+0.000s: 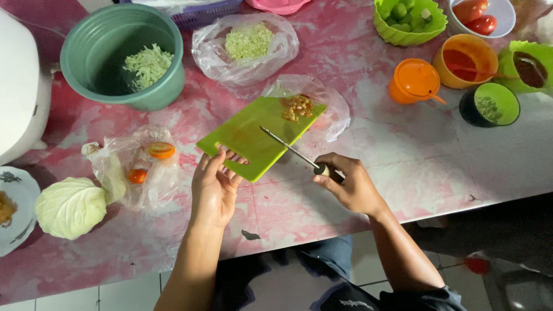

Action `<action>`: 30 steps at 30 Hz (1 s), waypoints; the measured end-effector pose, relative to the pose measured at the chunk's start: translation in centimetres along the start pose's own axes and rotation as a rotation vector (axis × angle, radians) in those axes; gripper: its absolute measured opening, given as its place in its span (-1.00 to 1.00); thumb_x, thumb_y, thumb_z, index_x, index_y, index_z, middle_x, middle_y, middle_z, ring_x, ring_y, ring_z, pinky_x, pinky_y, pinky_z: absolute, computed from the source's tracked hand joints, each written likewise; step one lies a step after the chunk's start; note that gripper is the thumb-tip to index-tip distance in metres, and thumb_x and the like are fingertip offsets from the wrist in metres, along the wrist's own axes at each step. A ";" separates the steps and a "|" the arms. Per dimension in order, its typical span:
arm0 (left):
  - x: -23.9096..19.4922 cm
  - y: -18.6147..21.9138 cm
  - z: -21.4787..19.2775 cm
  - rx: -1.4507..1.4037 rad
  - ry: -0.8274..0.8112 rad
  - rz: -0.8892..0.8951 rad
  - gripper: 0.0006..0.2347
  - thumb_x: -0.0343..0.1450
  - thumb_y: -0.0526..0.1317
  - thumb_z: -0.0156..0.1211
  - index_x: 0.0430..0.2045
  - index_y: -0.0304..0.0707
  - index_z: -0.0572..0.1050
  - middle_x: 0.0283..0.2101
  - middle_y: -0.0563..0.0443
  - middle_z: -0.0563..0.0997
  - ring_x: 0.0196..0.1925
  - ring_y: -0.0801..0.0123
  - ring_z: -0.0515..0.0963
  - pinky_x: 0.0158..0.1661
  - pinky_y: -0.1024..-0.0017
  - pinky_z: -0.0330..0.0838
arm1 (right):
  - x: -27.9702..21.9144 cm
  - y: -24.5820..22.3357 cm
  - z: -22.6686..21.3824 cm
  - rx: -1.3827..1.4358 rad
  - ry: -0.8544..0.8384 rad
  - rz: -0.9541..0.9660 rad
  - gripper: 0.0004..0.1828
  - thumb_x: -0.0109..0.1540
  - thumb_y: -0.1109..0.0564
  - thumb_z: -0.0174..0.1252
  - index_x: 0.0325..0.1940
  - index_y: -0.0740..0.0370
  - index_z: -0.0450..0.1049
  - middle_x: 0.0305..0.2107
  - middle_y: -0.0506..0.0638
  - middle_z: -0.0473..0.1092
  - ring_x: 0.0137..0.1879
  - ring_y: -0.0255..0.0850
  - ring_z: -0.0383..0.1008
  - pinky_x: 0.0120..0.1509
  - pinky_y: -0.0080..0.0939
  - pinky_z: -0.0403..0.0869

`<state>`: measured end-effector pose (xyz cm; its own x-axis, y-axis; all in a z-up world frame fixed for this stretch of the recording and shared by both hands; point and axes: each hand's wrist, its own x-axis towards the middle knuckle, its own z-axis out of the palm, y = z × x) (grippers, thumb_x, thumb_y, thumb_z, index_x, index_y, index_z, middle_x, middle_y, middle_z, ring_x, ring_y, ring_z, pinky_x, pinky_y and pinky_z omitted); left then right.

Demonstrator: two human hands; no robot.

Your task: The person uses a knife to scrape sliced chili peppers off a cutting board into a plastic bag, then picks up and slices a small orange chili pepper into several pieces on the cutting board.

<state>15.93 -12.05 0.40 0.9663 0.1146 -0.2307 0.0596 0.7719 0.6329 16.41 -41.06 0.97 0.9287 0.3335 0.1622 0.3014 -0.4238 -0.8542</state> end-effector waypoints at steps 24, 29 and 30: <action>0.0 0.2 -0.6 0.027 -0.039 -0.021 -0.83 0.49 -0.30 0.10 -0.05 -0.25 0.43 -0.04 -0.07 0.57 -0.06 0.31 0.63 -0.06 0.38 0.61 | 1.9 -1.1 -4.9 -0.123 -0.025 0.012 -0.71 0.25 0.12 0.27 -0.01 0.33 0.54 -0.43 0.10 0.49 -0.37 -0.24 0.39 -0.25 -0.19 0.44; -0.1 -0.1 -0.9 0.048 -0.077 0.004 -0.86 0.55 -0.32 0.13 -0.05 -0.26 0.40 -0.12 -0.06 0.54 -0.16 0.34 0.57 -0.08 0.35 0.57 | 2.9 -3.3 -6.4 -0.281 -0.120 -0.032 -0.73 0.25 0.08 0.23 -0.06 0.30 0.57 -0.40 0.18 0.53 -0.37 -0.10 0.51 -0.22 -0.13 0.47; -0.3 -0.1 -0.8 0.051 -0.091 0.010 -0.86 0.55 -0.33 0.14 -0.03 -0.25 0.39 -0.15 -0.03 0.51 -0.19 0.36 0.55 -0.06 0.32 0.59 | 3.3 -3.6 -6.8 -0.352 -0.169 0.067 -0.73 0.24 0.06 0.23 -0.09 0.27 0.59 -0.43 0.20 0.53 -0.39 -0.04 0.51 -0.24 -0.10 0.46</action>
<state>15.40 -11.71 -0.18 0.9854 0.0632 -0.1579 0.0604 0.7377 0.6724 19.84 -44.15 7.87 0.9089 0.4170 0.0032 0.3244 -0.7022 -0.6337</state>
